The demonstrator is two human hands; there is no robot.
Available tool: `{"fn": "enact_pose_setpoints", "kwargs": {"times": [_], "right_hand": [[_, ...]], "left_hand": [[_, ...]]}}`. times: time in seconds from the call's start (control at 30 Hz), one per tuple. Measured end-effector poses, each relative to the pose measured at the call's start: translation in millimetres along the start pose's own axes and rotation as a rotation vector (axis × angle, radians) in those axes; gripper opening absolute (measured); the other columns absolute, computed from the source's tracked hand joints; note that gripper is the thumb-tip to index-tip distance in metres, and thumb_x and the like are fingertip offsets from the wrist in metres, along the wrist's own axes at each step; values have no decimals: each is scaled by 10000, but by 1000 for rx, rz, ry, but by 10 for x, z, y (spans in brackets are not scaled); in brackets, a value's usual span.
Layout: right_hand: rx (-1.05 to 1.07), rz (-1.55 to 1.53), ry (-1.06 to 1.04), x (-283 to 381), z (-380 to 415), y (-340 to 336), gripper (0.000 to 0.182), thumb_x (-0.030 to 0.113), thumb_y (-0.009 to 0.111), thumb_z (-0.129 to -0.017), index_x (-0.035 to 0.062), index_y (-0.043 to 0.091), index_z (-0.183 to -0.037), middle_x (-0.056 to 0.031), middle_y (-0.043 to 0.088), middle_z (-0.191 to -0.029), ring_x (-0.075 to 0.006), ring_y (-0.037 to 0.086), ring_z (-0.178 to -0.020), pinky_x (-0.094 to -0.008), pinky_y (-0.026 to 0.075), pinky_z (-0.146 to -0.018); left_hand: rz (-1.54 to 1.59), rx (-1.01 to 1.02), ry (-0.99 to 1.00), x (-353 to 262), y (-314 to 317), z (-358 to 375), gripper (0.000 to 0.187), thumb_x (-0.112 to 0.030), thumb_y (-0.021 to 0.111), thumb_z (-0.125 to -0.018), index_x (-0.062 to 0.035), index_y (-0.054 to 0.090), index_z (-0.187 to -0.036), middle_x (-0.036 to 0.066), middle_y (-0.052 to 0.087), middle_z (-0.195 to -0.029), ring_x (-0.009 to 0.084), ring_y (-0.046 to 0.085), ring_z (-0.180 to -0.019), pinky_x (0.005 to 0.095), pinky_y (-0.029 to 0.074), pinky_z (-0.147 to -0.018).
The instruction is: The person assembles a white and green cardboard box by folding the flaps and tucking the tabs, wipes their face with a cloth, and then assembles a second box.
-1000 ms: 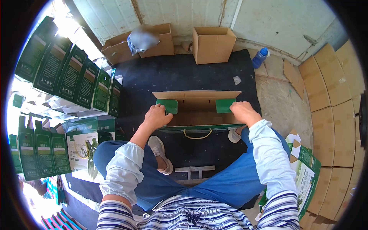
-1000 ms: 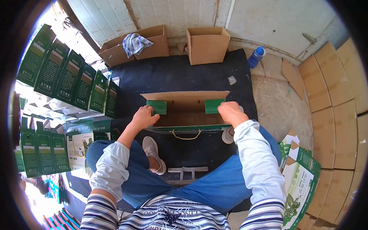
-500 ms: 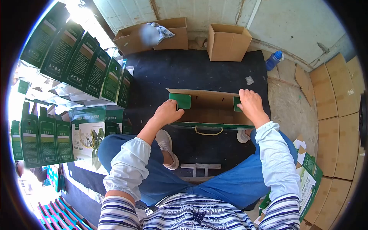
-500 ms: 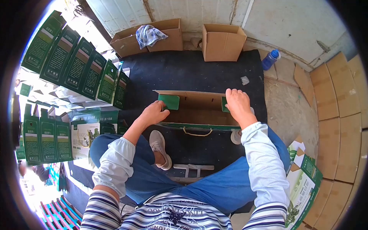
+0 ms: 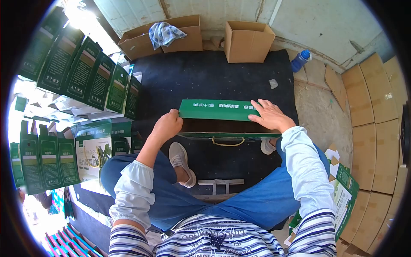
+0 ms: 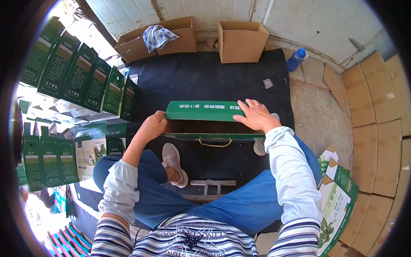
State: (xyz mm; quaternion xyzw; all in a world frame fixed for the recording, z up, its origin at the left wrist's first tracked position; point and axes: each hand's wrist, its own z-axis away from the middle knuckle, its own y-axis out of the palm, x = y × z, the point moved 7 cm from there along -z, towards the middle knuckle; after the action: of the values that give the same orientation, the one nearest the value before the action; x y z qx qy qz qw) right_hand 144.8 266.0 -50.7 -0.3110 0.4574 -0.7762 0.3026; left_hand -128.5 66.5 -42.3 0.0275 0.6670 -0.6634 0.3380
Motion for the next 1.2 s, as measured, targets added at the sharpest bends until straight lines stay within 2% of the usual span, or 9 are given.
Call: {"fn": "enact_pose_setpoints", "kwargs": {"times": [0.2, 0.37, 0.5, 0.57, 0.6, 0.8, 0.97, 1.1, 1.2], "right_hand": [[-161, 246, -112, 230, -74, -112, 759, 393, 763, -721, 9, 449, -1296, -183, 579, -1069, -325, 570, -1016, -391, 497, -846], [-200, 315, -146, 287, -177, -73, 631, 348, 776, -699, -27, 528, -1142, -183, 606, -984, -317, 597, -955, -381, 513, -804], [-266, 274, -158, 275, -161, -76, 560, 313, 788, -679, -19, 553, -1063, -178, 609, -960, -317, 599, -938, -384, 514, -798], [-273, 274, -131, 251, -145, -66, 571, 313, 792, -677, -15, 547, -1075, -173, 603, -977, -311, 590, -956, -382, 514, -801], [-266, 270, -113, 253, -140, -68, 575, 313, 792, -677, -15, 545, -1081, -173, 601, -985, -310, 588, -963, -381, 514, -803], [-264, 260, -75, 285, -129, -36, 605, 306, 796, -678, -10, 535, -1124, -168, 583, -1027, -302, 570, -995, -374, 512, -816], [-271, 255, -74, 304, -100, -53, 619, 299, 797, -677, -3, 526, -1144, -164, 580, -1020, -302, 568, -998, -373, 512, -819], [-238, 245, -41, 316, -93, -64, 618, 300, 799, -674, 3, 522, -1139, -162, 578, -1014, -303, 567, -998, -369, 511, -825], [-244, 253, -41, 318, -93, -61, 655, 305, 797, -679, 1, 510, -1183, -158, 571, -1021, -300, 564, -1000, -362, 512, -824]], "left_hand": [[-53, 99, -28, -56, 1, 18, 279, -200, 425, -840, 28, 549, -943, 285, 630, -900, 442, 609, -866, 521, 472, -785], [-43, 173, -162, -191, -31, 39, 444, -349, 443, -891, 42, 538, -1078, 256, 651, -891, 416, 624, -878, 484, 488, -779], [73, 263, -58, -289, -79, 24, 580, -410, 460, -901, 93, 488, -1188, 217, 657, -829, 328, 664, -755, 408, 516, -708], [241, 319, -235, -265, -119, 35, 613, -405, 481, -895, 111, 459, -1227, 201, 651, -795, 279, 671, -688, 377, 523, -670], [247, 381, -244, -226, -86, 36, 579, -390, 549, -896, 56, 466, -1256, 138, 618, -924, 191, 636, -665, 291, 539, -571], [23, 321, 26, -196, -16, -26, 615, -419, 599, -860, 45, 486, -1248, 172, 639, -903, 261, 655, -689, 332, 540, -650], [-9, 458, 66, -359, 239, -80, 718, -551, 604, -813, 35, 527, -1220, 240, 637, -1057, 375, 613, -994, 399, 480, -841], [-127, 362, -11, -209, 136, -270, 715, -535, 722, -728, 94, 546, -1020, 251, 638, -1007, 346, 622, -977, 378, 488, -838], [-85, 591, -398, -74, 187, -202, 757, -495, 777, -668, 116, 541, -1046, 237, 640, -1040, 344, 633, -976, 377, 505, -835]]}}
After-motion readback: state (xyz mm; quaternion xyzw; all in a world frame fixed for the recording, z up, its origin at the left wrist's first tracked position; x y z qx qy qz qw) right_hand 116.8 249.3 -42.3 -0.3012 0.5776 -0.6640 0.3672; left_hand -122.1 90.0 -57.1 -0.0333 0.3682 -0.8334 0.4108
